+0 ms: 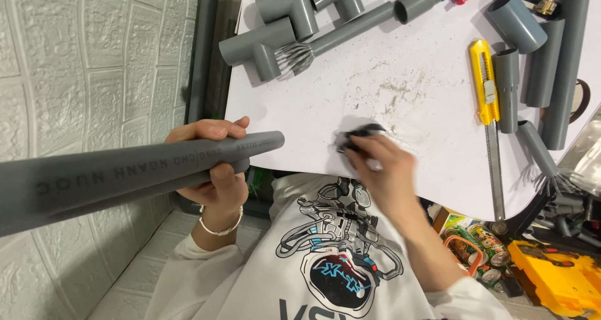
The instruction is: Cleaning a work surface and organizing PVC plumbing components.
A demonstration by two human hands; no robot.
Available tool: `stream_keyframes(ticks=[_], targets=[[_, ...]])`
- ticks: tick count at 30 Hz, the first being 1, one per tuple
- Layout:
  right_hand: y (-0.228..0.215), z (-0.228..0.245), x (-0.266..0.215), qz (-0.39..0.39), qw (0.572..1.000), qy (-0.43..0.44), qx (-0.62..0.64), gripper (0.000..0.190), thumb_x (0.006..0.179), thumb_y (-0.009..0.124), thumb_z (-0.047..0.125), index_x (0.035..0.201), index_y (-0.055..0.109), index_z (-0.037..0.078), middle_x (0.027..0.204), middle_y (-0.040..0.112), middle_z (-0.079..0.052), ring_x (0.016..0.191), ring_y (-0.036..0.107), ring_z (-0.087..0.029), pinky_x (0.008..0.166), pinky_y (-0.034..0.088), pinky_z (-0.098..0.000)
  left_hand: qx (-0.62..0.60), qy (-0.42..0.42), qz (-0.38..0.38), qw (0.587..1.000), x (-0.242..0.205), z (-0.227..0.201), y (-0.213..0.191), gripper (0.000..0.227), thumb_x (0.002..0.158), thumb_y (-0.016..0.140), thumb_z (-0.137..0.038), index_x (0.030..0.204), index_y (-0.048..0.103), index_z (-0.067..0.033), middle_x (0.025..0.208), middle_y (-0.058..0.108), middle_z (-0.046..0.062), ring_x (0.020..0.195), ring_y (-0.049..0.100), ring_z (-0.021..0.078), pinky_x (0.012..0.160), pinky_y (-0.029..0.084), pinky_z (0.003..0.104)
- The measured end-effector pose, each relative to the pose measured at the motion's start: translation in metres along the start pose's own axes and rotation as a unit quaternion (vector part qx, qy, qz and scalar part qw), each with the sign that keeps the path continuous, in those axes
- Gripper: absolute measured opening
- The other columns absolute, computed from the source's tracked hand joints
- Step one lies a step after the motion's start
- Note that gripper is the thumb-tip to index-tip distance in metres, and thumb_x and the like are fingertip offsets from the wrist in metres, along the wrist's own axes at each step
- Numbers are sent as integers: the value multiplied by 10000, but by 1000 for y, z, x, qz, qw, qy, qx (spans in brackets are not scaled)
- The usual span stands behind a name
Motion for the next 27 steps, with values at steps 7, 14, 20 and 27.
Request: stream_keyframes(ticks=[7, 14, 20, 27], targets=[[-76, -23, -47, 15, 990, 73, -119, 283, 870, 833, -89, 1132, 808, 15, 992, 756, -156, 794, 766, -335, 774, 628, -383, 10, -16, -23, 1000, 0, 12, 6, 484, 1049, 613, -325, 1235, 403, 70, 1030, 522, 168, 851, 703, 333, 851, 676, 600], [-34, -28, -66, 42, 988, 70, -131, 230, 874, 826, 6, 1098, 799, 50, 967, 749, -125, 776, 774, -324, 691, 645, -374, 14, 5, -8, 1000, 5, 6, 16, 459, 1054, 614, -310, 1193, 437, 91, 1026, 536, 164, 833, 727, 328, 848, 676, 572], [14, -7, -44, 50, 995, 17, -90, 151, 870, 832, 11, 1011, 785, 34, 865, 718, -115, 701, 766, -300, 610, 654, -339, 37, 13, 5, 999, 7, 1, 12, 452, 1062, 598, -306, 1177, 443, 103, 1026, 536, 177, 819, 724, 326, 825, 681, 569], [48, 5, -5, 1, 997, -32, -65, 137, 853, 872, -2, 946, 772, 11, 802, 671, -106, 640, 733, -278, 562, 630, -358, 36, 6, -1, 999, 9, -4, 9, 437, 1069, 592, -321, 1173, 487, 91, 1039, 545, 154, 860, 752, 307, 865, 670, 534]])
Point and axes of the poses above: each hand's wrist, its own x-axis towards the middle knuckle, its own y-axis out of the palm, z = x × y, the point moved 2 cm from there along x, towards the middle knuckle
